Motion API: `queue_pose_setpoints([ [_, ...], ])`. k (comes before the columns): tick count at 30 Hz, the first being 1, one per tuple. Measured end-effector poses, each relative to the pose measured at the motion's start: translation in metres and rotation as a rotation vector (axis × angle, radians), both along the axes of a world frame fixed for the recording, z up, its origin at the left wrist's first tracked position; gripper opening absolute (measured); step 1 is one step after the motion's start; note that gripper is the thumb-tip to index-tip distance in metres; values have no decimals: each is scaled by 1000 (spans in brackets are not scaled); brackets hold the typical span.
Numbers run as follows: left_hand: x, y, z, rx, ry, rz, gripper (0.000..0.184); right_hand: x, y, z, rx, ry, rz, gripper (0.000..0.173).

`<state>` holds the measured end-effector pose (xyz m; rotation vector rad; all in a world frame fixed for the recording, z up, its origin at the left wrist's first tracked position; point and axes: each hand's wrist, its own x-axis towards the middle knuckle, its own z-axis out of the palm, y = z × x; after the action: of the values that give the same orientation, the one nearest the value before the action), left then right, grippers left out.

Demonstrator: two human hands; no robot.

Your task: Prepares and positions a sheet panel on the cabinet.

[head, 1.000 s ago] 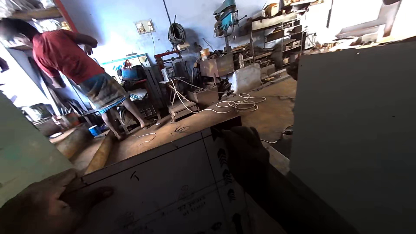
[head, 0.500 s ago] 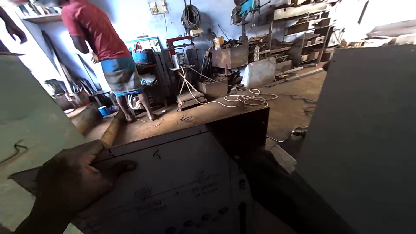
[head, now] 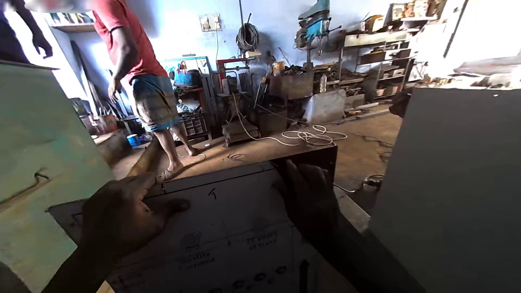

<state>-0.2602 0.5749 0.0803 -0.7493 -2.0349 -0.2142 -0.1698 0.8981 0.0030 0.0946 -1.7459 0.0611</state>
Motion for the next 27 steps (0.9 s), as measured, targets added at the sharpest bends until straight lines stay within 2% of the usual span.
queue_pose_setpoints([
  [3, -1, -1, -2, 8, 30, 6, 76, -7, 2, 4, 18, 87, 17, 25],
  [7, -3, 3, -3, 31, 31, -1, 72, -9, -2, 0, -10, 161, 99, 21],
  [12, -11, 3, -3, 22, 23, -10, 74, 16, -16, -15, 92, 9, 146, 19],
  [18, -15, 3, -2, 18, -13, -17, 77, 26, -4, -39, 189, -86, 182, 22],
  [21, -18, 2, -1, -16, -1, -10, 75, 42, 16, -14, 154, -182, 246, 21],
  [23, -18, 2, -1, -14, 12, -11, 74, 46, 35, 18, 54, -64, 294, 21],
  [25, -14, 2, -1, -12, 15, -19, 75, 37, 47, 59, 58, 54, 239, 22],
  [27, -11, 2, -2, 0, 6, -22, 77, 18, 56, 89, 113, -142, 210, 33],
])
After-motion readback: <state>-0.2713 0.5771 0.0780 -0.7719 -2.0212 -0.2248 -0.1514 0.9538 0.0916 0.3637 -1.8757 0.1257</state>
